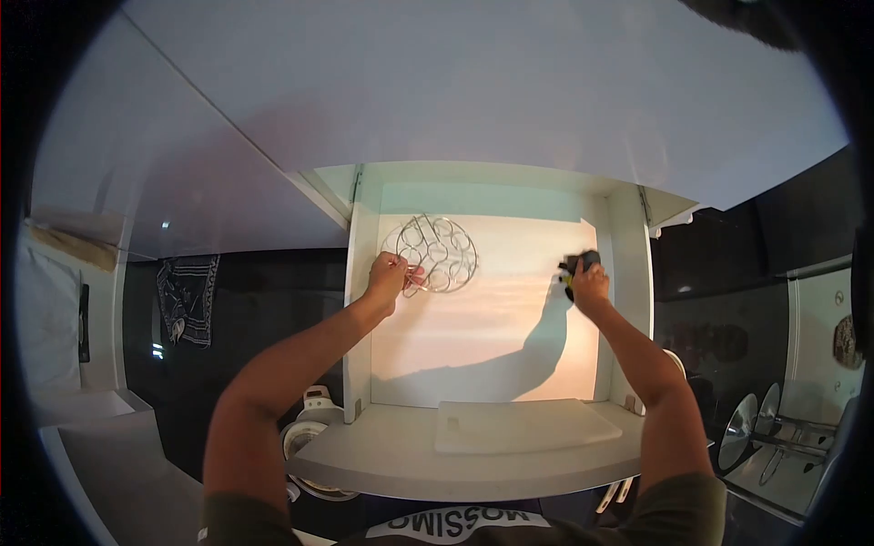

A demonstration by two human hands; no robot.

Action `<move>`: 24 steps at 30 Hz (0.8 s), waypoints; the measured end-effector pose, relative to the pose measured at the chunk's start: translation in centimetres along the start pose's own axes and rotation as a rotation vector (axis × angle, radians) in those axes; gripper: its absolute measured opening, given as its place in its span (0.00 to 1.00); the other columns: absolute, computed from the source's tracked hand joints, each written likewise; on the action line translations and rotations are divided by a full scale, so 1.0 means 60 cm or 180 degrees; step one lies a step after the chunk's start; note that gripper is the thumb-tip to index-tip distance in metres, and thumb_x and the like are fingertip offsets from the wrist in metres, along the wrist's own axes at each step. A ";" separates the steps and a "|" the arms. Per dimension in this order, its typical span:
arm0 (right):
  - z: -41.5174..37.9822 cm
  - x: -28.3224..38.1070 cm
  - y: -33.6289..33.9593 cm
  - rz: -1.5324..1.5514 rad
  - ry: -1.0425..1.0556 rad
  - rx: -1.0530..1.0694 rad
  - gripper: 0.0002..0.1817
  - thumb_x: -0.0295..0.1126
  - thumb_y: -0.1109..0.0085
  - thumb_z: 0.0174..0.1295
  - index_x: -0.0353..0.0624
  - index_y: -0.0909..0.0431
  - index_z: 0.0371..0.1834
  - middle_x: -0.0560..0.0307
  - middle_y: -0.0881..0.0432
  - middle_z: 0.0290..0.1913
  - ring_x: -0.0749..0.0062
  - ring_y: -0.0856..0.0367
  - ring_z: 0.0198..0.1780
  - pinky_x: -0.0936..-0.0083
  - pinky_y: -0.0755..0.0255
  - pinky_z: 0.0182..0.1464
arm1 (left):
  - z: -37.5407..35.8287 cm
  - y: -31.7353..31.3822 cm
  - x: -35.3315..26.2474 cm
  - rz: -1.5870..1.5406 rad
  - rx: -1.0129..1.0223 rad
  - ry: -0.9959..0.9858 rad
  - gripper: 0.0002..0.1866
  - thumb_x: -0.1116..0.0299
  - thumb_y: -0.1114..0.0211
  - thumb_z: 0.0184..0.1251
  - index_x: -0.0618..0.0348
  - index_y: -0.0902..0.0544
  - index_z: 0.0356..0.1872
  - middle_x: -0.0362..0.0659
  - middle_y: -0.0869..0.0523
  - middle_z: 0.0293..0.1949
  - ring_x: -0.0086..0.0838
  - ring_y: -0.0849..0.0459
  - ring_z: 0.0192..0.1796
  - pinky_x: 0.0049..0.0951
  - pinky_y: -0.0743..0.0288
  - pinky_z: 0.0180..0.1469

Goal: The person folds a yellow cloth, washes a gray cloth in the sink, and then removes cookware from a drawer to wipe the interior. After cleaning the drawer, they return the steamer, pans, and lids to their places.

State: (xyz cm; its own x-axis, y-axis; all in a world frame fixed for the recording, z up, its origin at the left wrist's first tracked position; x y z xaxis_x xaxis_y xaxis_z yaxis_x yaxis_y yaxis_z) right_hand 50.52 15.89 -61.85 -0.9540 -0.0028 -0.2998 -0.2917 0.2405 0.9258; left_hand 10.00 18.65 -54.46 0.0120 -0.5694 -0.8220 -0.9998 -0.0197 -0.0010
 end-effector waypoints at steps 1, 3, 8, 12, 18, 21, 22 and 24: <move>-0.037 0.007 0.009 0.0257 0.0018 0.0322 0.27 0.32 0.53 0.61 0.42 0.39 0.66 0.36 0.32 0.49 0.50 0.25 0.44 0.62 0.26 0.40 | 0.023 -0.008 0.020 0.0006 0.0035 0.0019 0.04 0.70 0.51 0.71 0.59 0.33 0.39 0.51 0.17 0.36 0.31 0.17 0.32 0.29 0.26 0.37; -0.104 0.029 0.009 0.0277 0.0565 0.0491 0.27 0.31 0.52 0.59 0.36 0.38 0.63 0.38 0.33 0.48 0.50 0.24 0.44 0.60 0.22 0.38 | 0.058 -0.020 0.054 -0.0505 -0.0219 -0.0132 0.03 0.74 0.52 0.69 0.60 0.34 0.39 0.53 0.17 0.33 0.33 0.17 0.26 0.29 0.25 0.29; -0.140 0.029 0.030 0.0415 0.1518 0.0015 0.27 0.27 0.47 0.52 0.44 0.32 0.60 0.36 0.34 0.51 0.51 0.22 0.42 0.62 0.22 0.37 | 0.107 -0.031 0.095 -0.0908 -0.0444 -0.0074 0.03 0.74 0.50 0.68 0.62 0.33 0.39 0.52 0.18 0.29 0.34 0.16 0.28 0.29 0.24 0.26; -0.058 -0.004 0.025 0.0459 0.0581 -0.0913 0.22 0.28 0.47 0.54 0.47 0.28 0.55 0.48 0.31 0.46 0.57 0.23 0.43 0.69 0.22 0.39 | 0.165 0.008 0.126 -0.0753 -0.0006 -0.0413 0.09 0.75 0.46 0.65 0.67 0.31 0.44 0.48 0.21 0.29 0.35 0.18 0.29 0.32 0.23 0.32; -0.164 0.016 0.041 0.0243 0.2433 -0.0928 0.21 0.33 0.47 0.55 0.50 0.27 0.55 0.45 0.33 0.51 0.55 0.28 0.49 0.66 0.26 0.48 | -0.060 -0.079 0.125 0.2109 -0.0263 -0.2412 0.20 0.71 0.33 0.56 0.64 0.28 0.49 0.47 0.22 0.46 0.35 0.25 0.48 0.32 0.31 0.50; -0.236 0.021 0.020 0.1005 0.3199 -0.0356 0.15 0.33 0.45 0.52 0.56 0.20 0.45 0.52 0.33 0.52 0.56 0.28 0.50 0.63 0.27 0.49 | -0.243 -0.172 0.103 0.1889 0.3077 -0.0703 0.23 0.66 0.32 0.59 0.57 0.29 0.54 0.43 0.27 0.57 0.30 0.26 0.55 0.25 0.28 0.48; -0.251 0.010 0.033 0.0716 0.3590 -0.0366 0.13 0.33 0.43 0.51 0.56 0.18 0.40 0.53 0.32 0.51 0.57 0.28 0.50 0.63 0.28 0.49 | -0.275 -0.178 0.117 0.1558 0.3558 -0.2492 0.29 0.60 0.33 0.60 0.60 0.32 0.59 0.49 0.29 0.59 0.39 0.30 0.60 0.33 0.32 0.58; -0.242 -0.011 0.031 0.1280 0.3602 0.0355 0.09 0.32 0.41 0.49 0.57 0.16 0.34 0.54 0.31 0.51 0.56 0.29 0.51 0.64 0.30 0.52 | -0.317 -0.200 0.076 0.2703 0.4162 -0.1663 0.37 0.53 0.37 0.62 0.63 0.41 0.65 0.55 0.32 0.61 0.47 0.34 0.64 0.39 0.39 0.65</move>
State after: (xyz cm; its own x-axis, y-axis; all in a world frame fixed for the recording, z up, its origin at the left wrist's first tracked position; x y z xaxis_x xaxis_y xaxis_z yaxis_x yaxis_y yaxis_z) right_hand 49.60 2.26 -56.60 -0.5121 -0.7442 0.4288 -0.0054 0.5020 0.8648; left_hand 22.34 0.66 -47.38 -0.2482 0.2733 -0.9294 -0.0540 0.9540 0.2950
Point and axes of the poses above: each hand's wrist, its own z-axis towards the middle knuckle, its own y-axis out of the back of the hand, x = y × z, the point moved 2 cm from there along z, towards the middle knuckle
